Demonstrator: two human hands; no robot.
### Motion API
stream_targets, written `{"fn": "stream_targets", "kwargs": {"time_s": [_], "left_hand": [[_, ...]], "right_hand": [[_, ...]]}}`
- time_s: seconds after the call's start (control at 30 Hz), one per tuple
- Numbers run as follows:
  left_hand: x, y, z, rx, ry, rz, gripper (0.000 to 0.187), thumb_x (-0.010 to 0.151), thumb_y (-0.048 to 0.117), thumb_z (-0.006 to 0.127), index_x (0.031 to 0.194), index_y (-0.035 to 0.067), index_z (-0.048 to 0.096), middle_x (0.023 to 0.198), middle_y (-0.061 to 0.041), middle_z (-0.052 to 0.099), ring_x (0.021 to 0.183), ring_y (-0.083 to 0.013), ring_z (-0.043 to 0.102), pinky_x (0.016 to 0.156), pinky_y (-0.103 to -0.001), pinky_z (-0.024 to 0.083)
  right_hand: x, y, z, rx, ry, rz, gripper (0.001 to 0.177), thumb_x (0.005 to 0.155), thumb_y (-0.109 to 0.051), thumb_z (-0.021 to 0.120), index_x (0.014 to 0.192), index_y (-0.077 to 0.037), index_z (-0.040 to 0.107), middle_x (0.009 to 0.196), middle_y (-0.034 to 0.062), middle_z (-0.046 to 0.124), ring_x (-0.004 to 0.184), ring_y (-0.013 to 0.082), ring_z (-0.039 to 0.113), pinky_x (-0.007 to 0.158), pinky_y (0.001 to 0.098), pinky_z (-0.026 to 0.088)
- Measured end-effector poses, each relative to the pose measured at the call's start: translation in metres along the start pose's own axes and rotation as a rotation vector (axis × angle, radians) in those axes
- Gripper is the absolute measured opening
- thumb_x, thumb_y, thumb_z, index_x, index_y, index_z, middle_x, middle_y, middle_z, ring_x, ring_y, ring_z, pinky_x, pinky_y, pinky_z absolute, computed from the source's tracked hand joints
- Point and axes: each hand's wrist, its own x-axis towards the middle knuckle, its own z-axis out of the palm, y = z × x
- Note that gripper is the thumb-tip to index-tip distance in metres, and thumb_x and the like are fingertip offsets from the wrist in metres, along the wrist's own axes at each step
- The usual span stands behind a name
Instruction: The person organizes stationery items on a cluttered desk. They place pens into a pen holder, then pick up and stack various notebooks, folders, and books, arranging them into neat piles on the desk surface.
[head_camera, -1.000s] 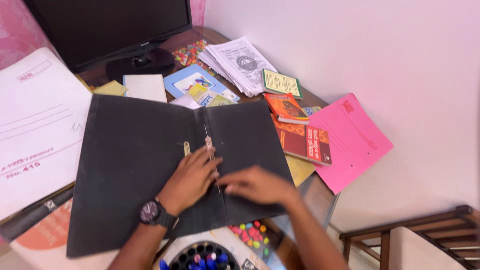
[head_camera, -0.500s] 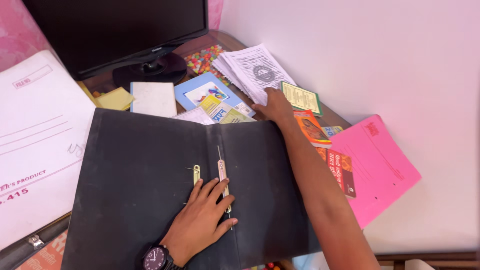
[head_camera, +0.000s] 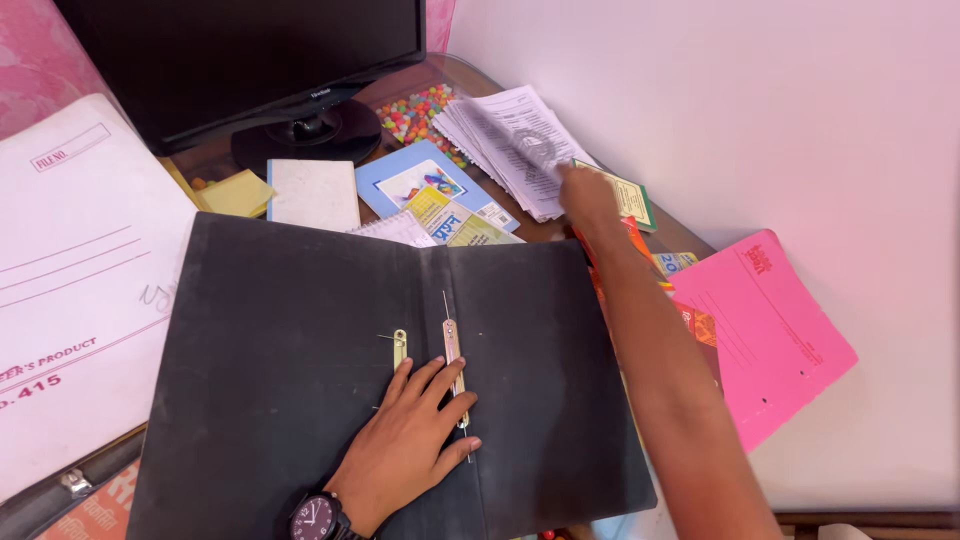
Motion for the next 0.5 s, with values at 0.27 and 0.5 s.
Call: {"fn": "stream_targets", "kwargs": {"time_s": [0.27, 0.5], "left_hand": [[-0.002, 0.002, -0.001, -0.030, 0.089, 0.021, 0.044, 0.091, 0.037, 0.068, 0.121, 0.005, 0.066, 0.145, -0.021, 0.047, 0.138, -0.0388, 0.038, 0.116, -0.055, 0.023], [-0.006, 0.005, 0.004, -0.127, 0.172, -0.036, 0.038, 0.092, 0.034, 0.068, 0.116, 0.004, 0.067, 0.142, -0.020, 0.050, 0.133, -0.0388, 0.044, 0.114, -0.051, 0.033]], "right_hand": [[-0.050, -0.012, -0.162, 0.422, 0.691, -0.093, 0.034, 0.096, 0.003, 0.059, 0.128, 0.003, 0.072, 0.093, 0.0144, 0.071, 0.077, 0.0231, 0.064, 0.069, 0.0362, 0.051], [-0.185, -0.032, -0.191, 1.143, 0.557, 0.474, 0.019, 0.097, 0.003, 0.060, 0.107, 0.016, 0.068, 0.087, 0.0054, 0.067, 0.070, 0.0096, 0.059, 0.057, 0.0261, 0.045]]}}
